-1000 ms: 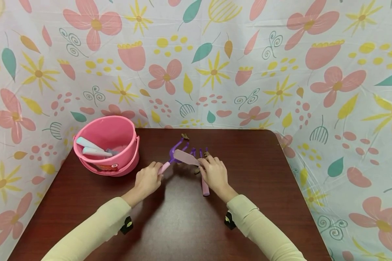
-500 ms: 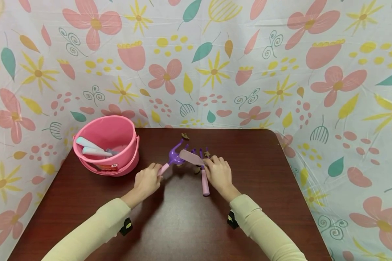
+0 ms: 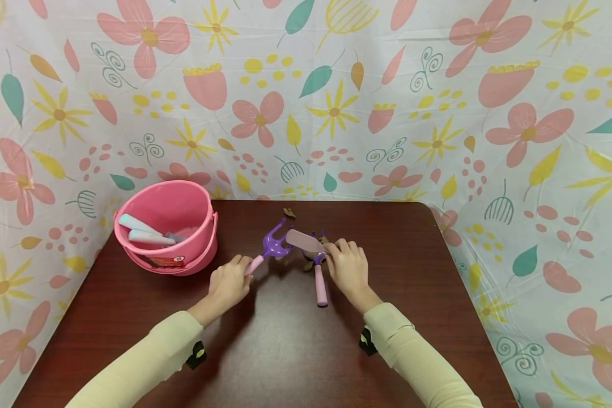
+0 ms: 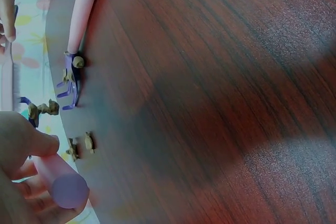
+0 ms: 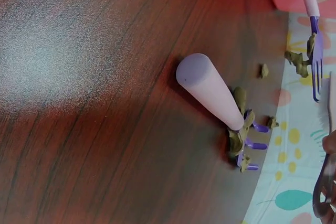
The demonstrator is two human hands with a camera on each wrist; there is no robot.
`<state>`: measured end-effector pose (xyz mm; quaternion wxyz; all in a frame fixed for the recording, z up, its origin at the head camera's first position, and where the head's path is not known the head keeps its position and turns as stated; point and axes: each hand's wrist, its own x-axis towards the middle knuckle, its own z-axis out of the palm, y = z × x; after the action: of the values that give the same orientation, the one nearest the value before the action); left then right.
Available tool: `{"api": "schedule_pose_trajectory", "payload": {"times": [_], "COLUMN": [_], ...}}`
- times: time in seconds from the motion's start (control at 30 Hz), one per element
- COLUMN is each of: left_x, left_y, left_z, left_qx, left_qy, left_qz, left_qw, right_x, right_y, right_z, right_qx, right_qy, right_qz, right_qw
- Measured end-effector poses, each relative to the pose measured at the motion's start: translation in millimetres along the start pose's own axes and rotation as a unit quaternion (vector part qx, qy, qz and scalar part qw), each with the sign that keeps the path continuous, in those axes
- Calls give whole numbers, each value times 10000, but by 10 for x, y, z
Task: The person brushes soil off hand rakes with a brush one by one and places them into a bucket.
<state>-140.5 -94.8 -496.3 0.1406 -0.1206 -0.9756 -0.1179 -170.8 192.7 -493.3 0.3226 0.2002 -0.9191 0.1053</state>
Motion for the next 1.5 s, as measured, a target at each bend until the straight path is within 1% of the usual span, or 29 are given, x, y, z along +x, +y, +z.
{"api": "schedule_pose_trajectory", "payload": {"times": [0.1, 0.23, 0.3, 0.4, 0.47, 0.57, 0.63, 0.67, 0.7, 0.73, 0.77, 0.8, 0.87, 0.9, 0.93, 1.0, 1.07, 1.1, 1.27, 1.3, 1.4, 1.43, 1.5], "left_x": [5, 10, 13, 20, 24, 37, 45, 50, 56, 61, 66, 71, 80, 83, 85, 86, 86, 86, 94, 96, 98, 98, 95], "left_y": [-1, -4, -3, -2, 2, 6, 10, 12, 15, 19, 22, 25, 35, 40, 46, 58, 67, 71, 91, 96, 115, 120, 130], "left_z": [-7, -6, 2, 19, 33, 56, 69, 73, 77, 80, 85, 92, 105, 113, 121, 136, 153, 161, 198, 203, 211, 211, 202], "left_qx": [-127, -441, -663, -1107, -1465, -2049, -2456, -2704, -2995, -3309, -3669, -4040, -4769, -5098, -5367, -5791, -6132, -6295, -6918, -7014, -7272, -7373, -7549], "left_qy": [-97, -313, -425, -553, -642, -718, -733, -736, -770, -803, -870, -963, -1139, -1218, -1279, -1383, -1475, -1534, -1805, -1844, -1941, -1974, -2029], "left_qz": [-154, -418, -561, -804, -1015, -1261, -1374, -1421, -1484, -1544, -1625, -1752, -2024, -2151, -2244, -2361, -2385, -2413, -2509, -2513, -2470, -2467, -2418], "left_qw": [9998, 9977, 9953, 9891, 9819, 9680, 9568, 9493, 9393, 9275, 9118, 8926, 8477, 8240, 8033, 7680, 7385, 7225, 6526, 6410, 6104, 5971, 5749], "right_x": [14, 16, 9, -2, -5, -5, -1, 3, 7, 11, 16, 22, 32, 35, 40, 48, 55, 58, 79, 84, 100, 105, 114], "right_y": [20, 66, 85, 100, 102, 103, 103, 101, 99, 98, 96, 92, 84, 80, 76, 66, 57, 52, 12, 1, -36, -48, -67], "right_z": [-20, -28, -28, -31, -35, -29, -22, -21, -21, -21, -22, -25, -30, -31, -32, -32, -31, -32, -36, -35, -38, -38, -33], "right_qx": [97, 173, 188, 212, 233, 253, 275, 291, 311, 326, 346, 374, 399, 415, 433, 463, 480, 500, 585, 606, 645, 656, 675], "right_qy": [185, 405, 467, 501, 488, 496, 518, 524, 527, 530, 533, 529, 527, 530, 535, 545, 545, 542, 496, 493, 447, 432, 413], "right_qz": [129, 377, 483, 567, 608, 627, 638, 652, 667, 685, 706, 731, 760, 766, 771, 778, 780, 796, 881, 894, 914, 917, 914], "right_qw": [9997, 9983, 9976, 9969, 9967, 9965, 9962, 9961, 9959, 9957, 9955, 9952, 9949, 9948, 9946, 9944, 9943, 9941, 9931, 9929, 9927, 9927, 9927]}}
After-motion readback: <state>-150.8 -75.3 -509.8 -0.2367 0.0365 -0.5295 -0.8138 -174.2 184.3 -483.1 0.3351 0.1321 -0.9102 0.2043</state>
